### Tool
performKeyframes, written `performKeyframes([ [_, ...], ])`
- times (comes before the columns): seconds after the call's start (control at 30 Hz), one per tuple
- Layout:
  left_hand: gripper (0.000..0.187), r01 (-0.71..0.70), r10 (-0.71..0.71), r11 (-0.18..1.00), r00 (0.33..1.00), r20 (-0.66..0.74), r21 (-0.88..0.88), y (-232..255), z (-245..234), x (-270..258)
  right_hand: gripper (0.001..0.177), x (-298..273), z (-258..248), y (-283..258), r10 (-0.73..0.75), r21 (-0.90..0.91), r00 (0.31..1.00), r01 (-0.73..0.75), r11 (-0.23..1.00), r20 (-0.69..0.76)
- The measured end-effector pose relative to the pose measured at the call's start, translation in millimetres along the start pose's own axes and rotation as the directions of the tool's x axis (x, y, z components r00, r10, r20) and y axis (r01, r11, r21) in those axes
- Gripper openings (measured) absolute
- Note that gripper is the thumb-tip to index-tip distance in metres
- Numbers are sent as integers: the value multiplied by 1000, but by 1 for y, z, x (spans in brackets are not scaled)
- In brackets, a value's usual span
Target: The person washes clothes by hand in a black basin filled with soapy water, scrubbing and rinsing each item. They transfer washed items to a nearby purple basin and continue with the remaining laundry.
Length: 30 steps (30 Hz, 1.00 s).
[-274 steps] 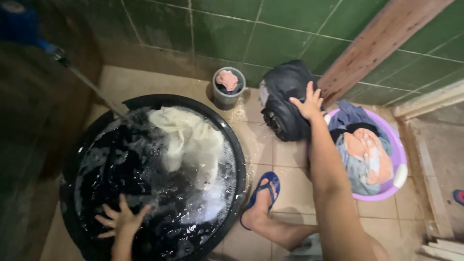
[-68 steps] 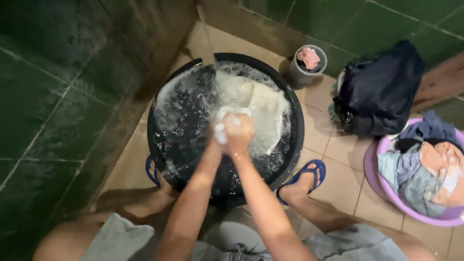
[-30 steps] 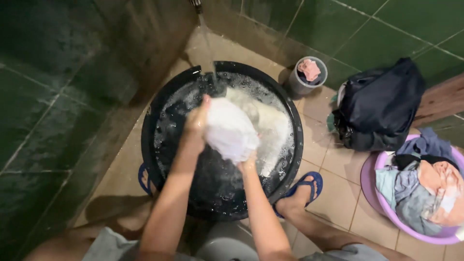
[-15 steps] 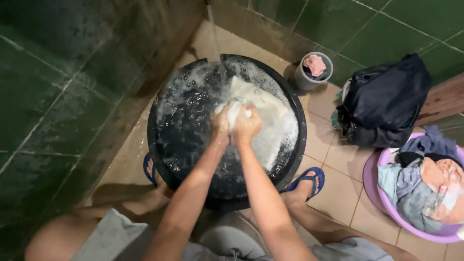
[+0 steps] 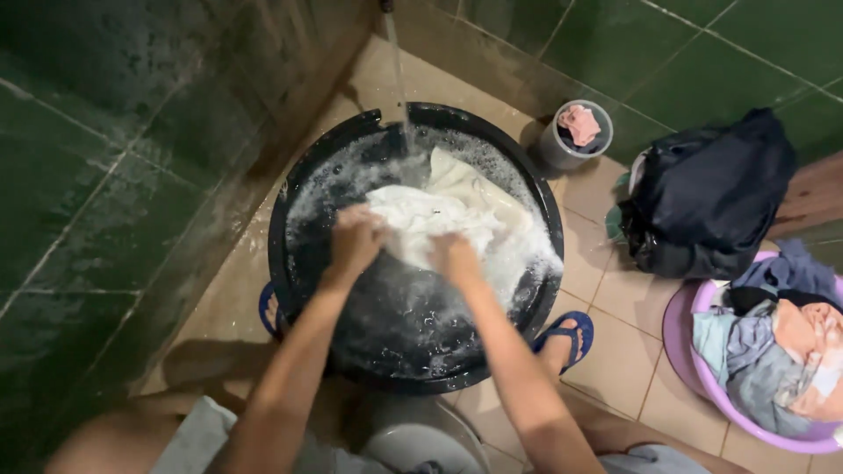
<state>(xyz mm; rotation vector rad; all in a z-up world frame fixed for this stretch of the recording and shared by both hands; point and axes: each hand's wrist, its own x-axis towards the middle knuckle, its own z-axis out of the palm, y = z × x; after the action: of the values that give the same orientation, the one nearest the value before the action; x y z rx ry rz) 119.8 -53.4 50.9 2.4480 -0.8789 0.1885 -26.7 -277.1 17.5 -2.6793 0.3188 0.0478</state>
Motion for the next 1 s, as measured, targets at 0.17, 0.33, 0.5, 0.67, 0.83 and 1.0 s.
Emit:
performKeyframes([
  [0.17, 63, -24, -1, 982, 992, 128, 187, 6, 52, -37, 104, -25, 62, -14, -42, -94, 997, 36, 995, -64],
  [0.33, 59, 261, -325, 944, 836, 443, 200, 19, 75, -68, 102, -43, 53, -10, 314, -280, 756, -179, 943, 575],
  [0.5, 51, 388, -388, 921, 922, 11, -33, 71, 82, -101, 52, -68, 10, -5, 148, 327, 871, -327, 887, 469],
  [0.67, 67, 343, -299, 919, 928, 223, -196, 92, 79, -117, 34, -72, -16, 10, 350, 623, 929, -204, 755, -120],
  [0.83, 78, 203, -205, 979, 967, 151, 28, 77, 91, -115, 51, -73, 12, 25, -108, -156, 971, 75, 985, -214],
  [1.0, 80, 234, -202, 966, 949, 242, -109, 62, 106, -121, 41, -57, 15, 28, 132, -43, 991, -132, 990, -15],
])
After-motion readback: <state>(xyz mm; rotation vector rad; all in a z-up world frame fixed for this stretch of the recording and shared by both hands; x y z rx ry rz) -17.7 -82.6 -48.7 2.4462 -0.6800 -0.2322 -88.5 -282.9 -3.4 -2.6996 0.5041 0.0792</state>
